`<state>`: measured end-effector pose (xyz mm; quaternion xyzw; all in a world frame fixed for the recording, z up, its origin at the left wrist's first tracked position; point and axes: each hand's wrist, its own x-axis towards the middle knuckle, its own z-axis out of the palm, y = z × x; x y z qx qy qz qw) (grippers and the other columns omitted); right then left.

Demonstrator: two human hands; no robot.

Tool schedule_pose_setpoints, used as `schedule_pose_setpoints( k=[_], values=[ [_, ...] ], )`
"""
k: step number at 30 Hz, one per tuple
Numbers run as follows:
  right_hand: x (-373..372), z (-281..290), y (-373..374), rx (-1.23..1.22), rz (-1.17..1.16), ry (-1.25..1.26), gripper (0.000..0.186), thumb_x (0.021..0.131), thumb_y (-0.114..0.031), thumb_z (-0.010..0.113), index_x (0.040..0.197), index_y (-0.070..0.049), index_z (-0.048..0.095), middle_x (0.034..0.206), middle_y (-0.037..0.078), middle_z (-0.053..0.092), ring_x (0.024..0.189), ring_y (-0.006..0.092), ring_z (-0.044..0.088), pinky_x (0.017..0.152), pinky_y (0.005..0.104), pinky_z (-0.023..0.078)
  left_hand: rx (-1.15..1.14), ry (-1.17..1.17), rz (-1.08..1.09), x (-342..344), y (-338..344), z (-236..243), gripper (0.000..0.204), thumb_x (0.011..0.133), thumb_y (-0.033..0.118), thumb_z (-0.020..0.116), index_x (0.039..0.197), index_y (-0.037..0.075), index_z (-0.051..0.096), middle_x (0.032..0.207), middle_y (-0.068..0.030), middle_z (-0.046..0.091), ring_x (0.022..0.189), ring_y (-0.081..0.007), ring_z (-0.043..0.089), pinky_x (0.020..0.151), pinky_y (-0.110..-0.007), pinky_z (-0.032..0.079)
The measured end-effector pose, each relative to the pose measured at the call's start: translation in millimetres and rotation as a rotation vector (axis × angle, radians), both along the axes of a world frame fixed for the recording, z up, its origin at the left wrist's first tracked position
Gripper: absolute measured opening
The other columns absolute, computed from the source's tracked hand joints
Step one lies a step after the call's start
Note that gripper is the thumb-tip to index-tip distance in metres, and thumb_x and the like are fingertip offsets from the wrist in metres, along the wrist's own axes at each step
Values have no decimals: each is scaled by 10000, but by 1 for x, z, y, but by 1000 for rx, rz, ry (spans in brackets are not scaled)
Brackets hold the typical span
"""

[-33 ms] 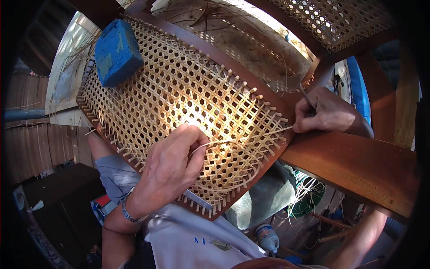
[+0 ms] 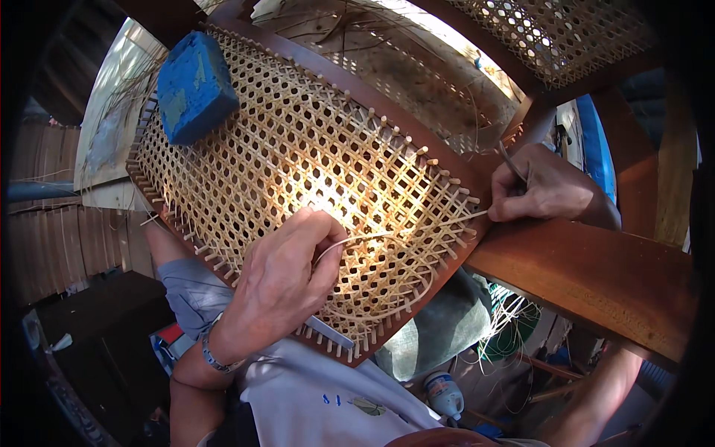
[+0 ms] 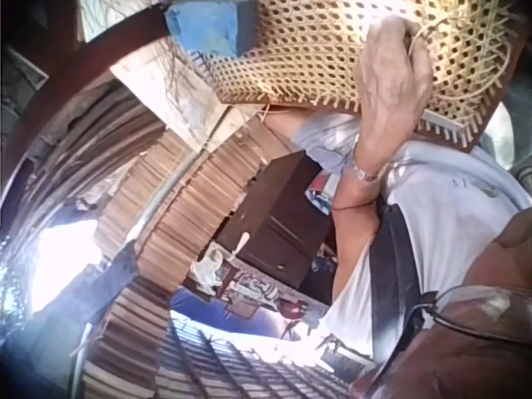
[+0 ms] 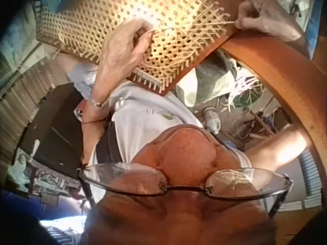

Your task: Weaving cane strips into a chair seat frame to create a woven pattern.

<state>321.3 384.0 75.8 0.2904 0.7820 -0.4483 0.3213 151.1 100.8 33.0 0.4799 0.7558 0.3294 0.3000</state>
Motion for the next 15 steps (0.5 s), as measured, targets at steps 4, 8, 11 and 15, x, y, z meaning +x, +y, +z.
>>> schedule_pose_setpoints(
  k=[4,8,11,15],
  values=[
    [5,16,-12,2,115,62,221,857,-211,769,779,-12,713,647,16,661,619,44,560,577,253,428,-3,-83,-81,-2,1,-6,88,871,4,626,949,18,587,838,-132,564,707,-292,611,654,-399,494],
    [-40,-1,-7,-74,261,37,245,867,-205,765,741,-11,683,623,8,635,578,51,536,548,274,410,-70,20,9,-5,-12,-4,94,860,-7,624,932,21,571,833,-133,548,729,-302,613,654,-417,483],
    [-20,3,-14,-19,117,21,239,855,-181,765,714,-12,671,603,10,618,567,55,528,543,279,403,72,31,-23,-2,-10,-8,119,846,-20,626,933,22,556,826,-134,533,722,-311,609,641,-432,475],
    [2,7,-2,22,138,45,247,831,-138,759,660,-14,631,568,5,581,550,61,514,532,285,387,79,41,108,13,-4,2,218,832,-37,625,1040,13,580,872,-147,601,767,-315,646,652,-416,509]
  ],
)
